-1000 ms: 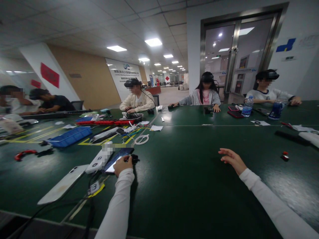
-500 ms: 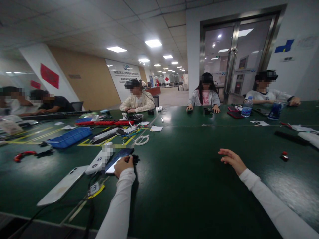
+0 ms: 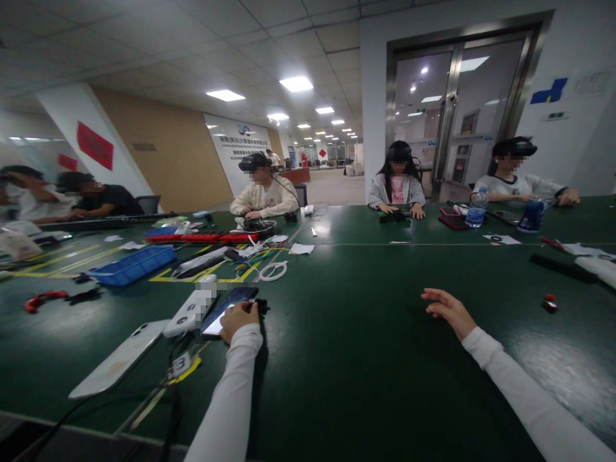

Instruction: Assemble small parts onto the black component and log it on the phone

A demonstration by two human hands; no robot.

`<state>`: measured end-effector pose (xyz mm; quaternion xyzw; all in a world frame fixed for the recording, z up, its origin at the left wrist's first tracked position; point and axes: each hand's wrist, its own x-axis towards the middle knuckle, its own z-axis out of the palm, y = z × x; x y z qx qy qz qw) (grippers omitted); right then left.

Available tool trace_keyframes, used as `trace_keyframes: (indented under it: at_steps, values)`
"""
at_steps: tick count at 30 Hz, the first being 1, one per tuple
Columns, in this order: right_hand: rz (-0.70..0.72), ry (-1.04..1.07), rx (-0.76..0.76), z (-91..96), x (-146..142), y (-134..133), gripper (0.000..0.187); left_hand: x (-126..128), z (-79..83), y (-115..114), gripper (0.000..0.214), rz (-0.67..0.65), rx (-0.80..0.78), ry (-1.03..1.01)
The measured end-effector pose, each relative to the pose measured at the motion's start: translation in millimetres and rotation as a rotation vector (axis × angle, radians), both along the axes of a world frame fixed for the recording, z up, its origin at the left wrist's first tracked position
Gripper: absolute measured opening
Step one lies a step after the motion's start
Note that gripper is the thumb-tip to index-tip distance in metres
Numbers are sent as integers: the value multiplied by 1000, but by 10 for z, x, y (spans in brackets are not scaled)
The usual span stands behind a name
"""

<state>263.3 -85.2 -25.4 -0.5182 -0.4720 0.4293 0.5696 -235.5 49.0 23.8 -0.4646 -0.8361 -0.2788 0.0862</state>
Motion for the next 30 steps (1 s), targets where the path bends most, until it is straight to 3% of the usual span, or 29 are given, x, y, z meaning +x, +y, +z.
trace_keyframes:
  at_steps: [9, 30]
  values:
    - [13, 4, 35, -11, -7, 10, 45, 2, -5, -9, 31, -122, 15, 78]
    - [8, -21, 15, -38, 20, 27, 47, 39, -10, 33, 28, -212, -48, 154]
